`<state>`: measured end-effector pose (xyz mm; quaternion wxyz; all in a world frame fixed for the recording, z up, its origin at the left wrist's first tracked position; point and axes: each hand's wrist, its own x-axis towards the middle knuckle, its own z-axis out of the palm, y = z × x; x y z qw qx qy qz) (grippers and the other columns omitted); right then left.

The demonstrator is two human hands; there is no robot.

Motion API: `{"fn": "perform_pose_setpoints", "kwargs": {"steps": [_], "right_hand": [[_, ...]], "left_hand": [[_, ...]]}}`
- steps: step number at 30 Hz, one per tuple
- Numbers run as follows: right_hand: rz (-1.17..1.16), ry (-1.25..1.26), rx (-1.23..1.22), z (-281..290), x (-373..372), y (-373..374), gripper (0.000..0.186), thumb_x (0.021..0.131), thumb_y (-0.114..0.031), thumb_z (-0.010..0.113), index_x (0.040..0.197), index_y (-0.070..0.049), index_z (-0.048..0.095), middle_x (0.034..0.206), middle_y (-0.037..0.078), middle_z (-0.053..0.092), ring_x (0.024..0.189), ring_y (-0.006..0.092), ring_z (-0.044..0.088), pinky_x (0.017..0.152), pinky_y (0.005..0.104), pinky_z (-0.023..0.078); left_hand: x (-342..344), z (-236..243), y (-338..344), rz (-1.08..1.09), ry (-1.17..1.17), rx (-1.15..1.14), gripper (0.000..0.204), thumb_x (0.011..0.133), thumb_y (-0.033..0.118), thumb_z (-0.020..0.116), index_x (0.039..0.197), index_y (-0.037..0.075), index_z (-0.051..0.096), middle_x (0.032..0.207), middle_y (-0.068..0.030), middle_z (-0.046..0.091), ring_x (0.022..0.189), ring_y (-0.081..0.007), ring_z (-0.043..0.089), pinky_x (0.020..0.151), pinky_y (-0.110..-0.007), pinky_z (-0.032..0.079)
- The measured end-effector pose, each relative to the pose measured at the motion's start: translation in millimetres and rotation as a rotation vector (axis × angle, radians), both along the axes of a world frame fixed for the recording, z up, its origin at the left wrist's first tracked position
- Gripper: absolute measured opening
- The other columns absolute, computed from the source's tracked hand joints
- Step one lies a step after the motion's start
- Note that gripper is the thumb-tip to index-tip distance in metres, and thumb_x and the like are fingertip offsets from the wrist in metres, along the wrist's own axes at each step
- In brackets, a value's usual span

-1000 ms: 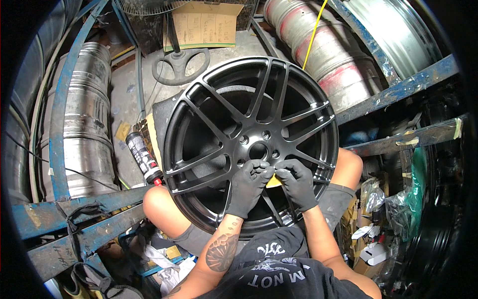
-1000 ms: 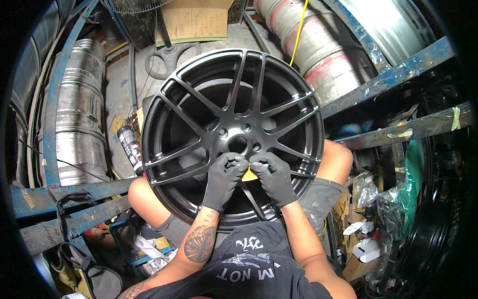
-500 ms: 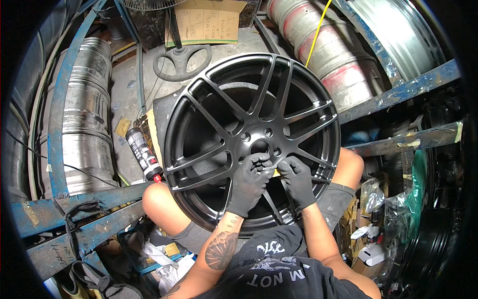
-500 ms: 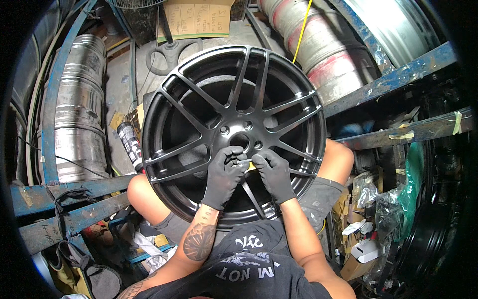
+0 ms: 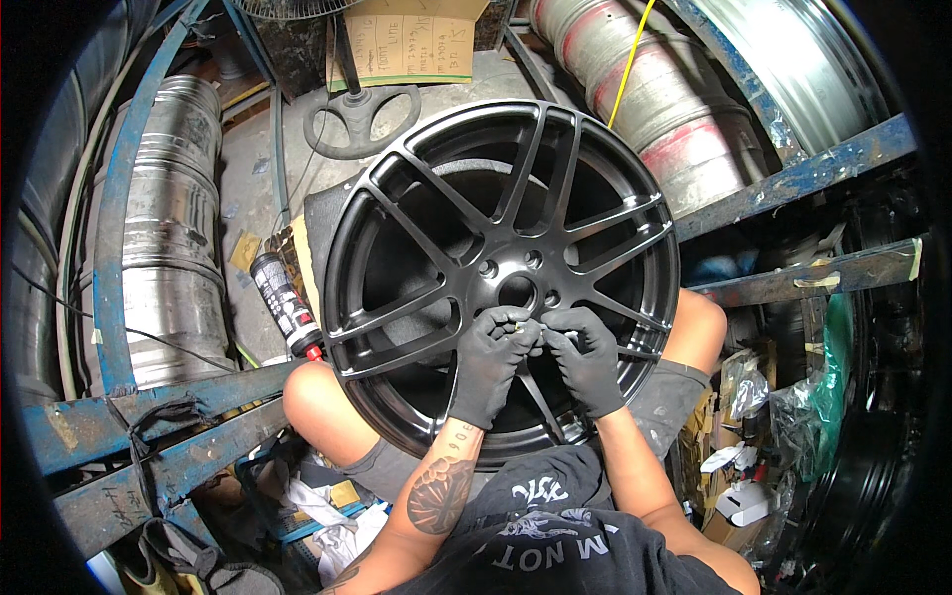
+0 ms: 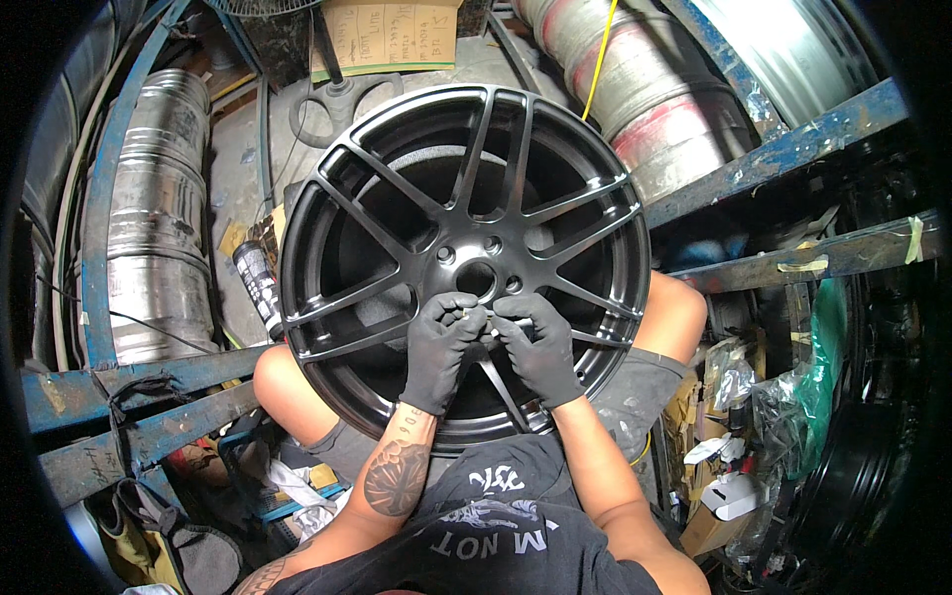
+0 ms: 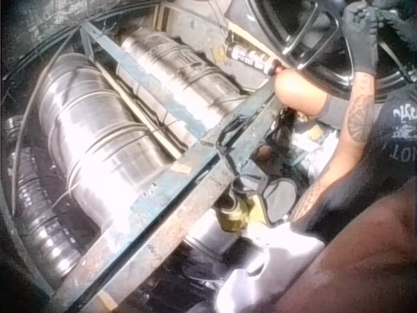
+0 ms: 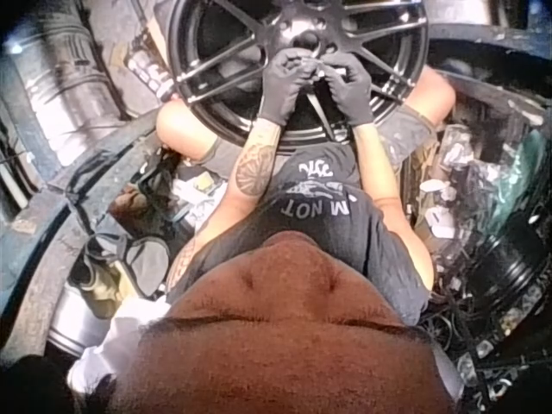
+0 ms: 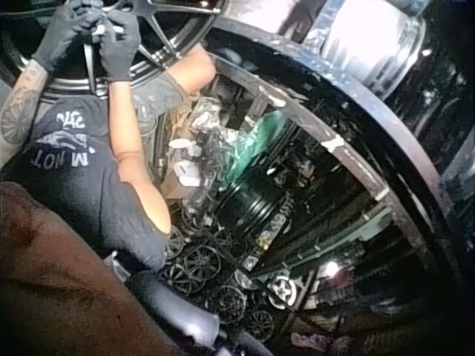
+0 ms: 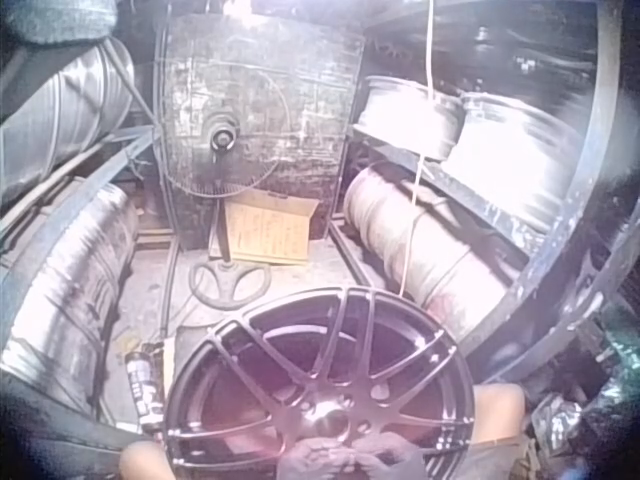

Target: Inspecting and sanding the spokes and rim of a car wheel to prepare for repair.

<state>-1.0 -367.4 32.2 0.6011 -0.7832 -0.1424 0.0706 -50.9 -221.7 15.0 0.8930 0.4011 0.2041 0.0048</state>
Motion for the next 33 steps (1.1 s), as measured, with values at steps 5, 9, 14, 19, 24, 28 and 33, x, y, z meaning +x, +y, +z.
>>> {"fn": "perform_pose_setpoints", "kwargs": {"steps": [5,9,14,19,24,28,33], "right_hand": [[0.068,-0.299,-0.119,1.0,5.9,-0.4,0.013,0.09,-0.004,0.075,0.102,-0.002,0.071,0.097,0.011,0.072,0.086,0.0183,0.072,0.078,0.031,0.056],[0.103,-0.07,-0.207,14.2,3.3,-0.2,0.014,0.089,-0.005,0.075,0.102,-0.002,0.072,0.1,0.013,0.073,0.089,0.0238,0.073,0.081,0.0338,0.056],[0.041,-0.093,-0.254,19.1,5.6,6.2,0.014,0.091,-0.01,0.073,0.103,-0.002,0.073,0.099,0.014,0.073,0.091,0.0272,0.072,0.082,0.0372,0.056],[0.034,-0.156,-0.276,9.6,8.2,3.4,0.014,0.092,-0.01,0.071,0.103,-0.003,0.073,0.098,0.015,0.072,0.092,0.0309,0.071,0.083,0.0387,0.055],[0.077,-0.161,-0.29,8.9,9.1,1.7,0.015,0.091,-0.011,0.072,0.103,-0.003,0.073,0.098,0.014,0.072,0.09,0.0291,0.071,0.082,0.0374,0.055],[0.103,-0.001,-0.24,10.3,6.9,2.8,0.017,0.091,-0.014,0.074,0.103,-0.001,0.072,0.098,0.013,0.072,0.088,0.0231,0.071,0.08,0.0352,0.055],[0.1,-0.037,-0.228,6.6,7.0,2.0,0.019,0.091,-0.014,0.075,0.103,0.0,0.071,0.097,0.013,0.073,0.088,0.0212,0.071,0.08,0.0346,0.055]], "left_hand": [[-0.3,-3.0,-1.7,0.086,-0.033,0.059,0.034,0.098,0.011,0.074,0.125,-0.002,0.059,0.106,-0.0099,0.07,0.09,-0.0125,0.07,0.079,-0.026,0.061],[-0.4,-3.1,0.0,0.102,-0.051,0.119,0.039,0.097,0.008,0.073,0.13,-0.004,0.056,0.109,-0.012,0.07,0.095,-0.0139,0.069,0.081,-0.026,0.06],[-0.6,2.2,-0.4,0.043,-0.03,0.039,0.045,0.098,0.004,0.07,0.139,-0.003,0.053,0.113,-0.011,0.071,0.098,-0.0108,0.067,0.083,-0.022,0.055],[-0.4,-0.2,-4.8,0.059,-0.1,0.112,0.048,0.098,0.005,0.071,0.141,-0.004,0.052,0.115,-0.0118,0.071,0.095,-0.0108,0.068,0.082,-0.023,0.056],[-0.3,-0.1,-3.4,0.079,-0.067,0.101,0.043,0.098,0.008,0.071,0.137,-0.004,0.057,0.113,-0.0118,0.071,0.092,-0.0109,0.068,0.081,-0.023,0.057],[-1.6,3.0,0.2,0.043,-0.043,0.246,0.039,0.1,0.01,0.069,0.135,-0.005,0.059,0.113,-0.0125,0.072,0.094,-0.0125,0.069,0.079,-0.024,0.058],[-2.1,9.7,2.2,-0.015,-0.038,0.376,0.039,0.103,0.01,0.065,0.137,-0.006,0.057,0.117,-0.0145,0.071,0.102,-0.0156,0.071,0.085,-0.027,0.06]]}}
